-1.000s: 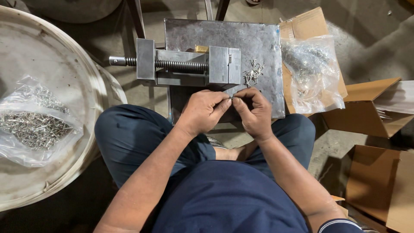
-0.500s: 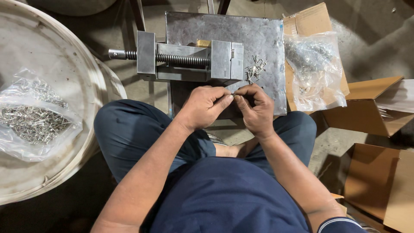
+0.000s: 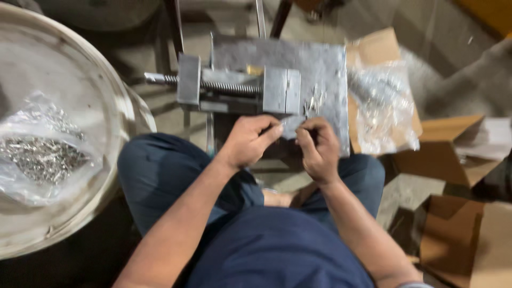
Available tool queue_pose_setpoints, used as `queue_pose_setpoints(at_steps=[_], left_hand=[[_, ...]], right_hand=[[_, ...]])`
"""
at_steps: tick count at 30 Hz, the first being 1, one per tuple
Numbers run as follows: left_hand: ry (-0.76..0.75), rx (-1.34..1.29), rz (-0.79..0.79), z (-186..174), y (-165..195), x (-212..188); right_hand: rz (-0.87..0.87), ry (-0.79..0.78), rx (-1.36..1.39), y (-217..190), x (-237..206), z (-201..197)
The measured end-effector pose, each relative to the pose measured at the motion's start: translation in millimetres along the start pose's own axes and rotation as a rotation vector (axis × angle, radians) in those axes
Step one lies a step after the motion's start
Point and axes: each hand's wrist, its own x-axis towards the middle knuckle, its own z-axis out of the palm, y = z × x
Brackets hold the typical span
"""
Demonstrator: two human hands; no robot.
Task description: The person sits on the floor and uses a bench vise to assemble small metal components. They pick up metal pieces from a plastic bag, place them into the vise jaws, and tighten the screw to secure them. The person repeats this process, handling multiple small metal parts and occasionally adjusting the vise.
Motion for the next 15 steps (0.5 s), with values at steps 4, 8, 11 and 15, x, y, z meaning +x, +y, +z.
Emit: queue_pose_setpoints(at_steps=[4,8,11,15], left_hand=[[0.014,0.005,-0.055,0,1,3],[-0.029,0.042,-0.067,1,1,5],[-0.016,-0.038,-0.122,0,-1,5],[-0.022,-0.095,-0.104,0,-5,5]], right_hand=[[-0.128,-0.019,-0.230,-30,39,-16],[-0.256,-0.113,-0.550,-51,89,-19],[-0.258,-0.195,-0.586,-60,108,-12],[-0.291,-0.229,-0.618,-65,112,-5]])
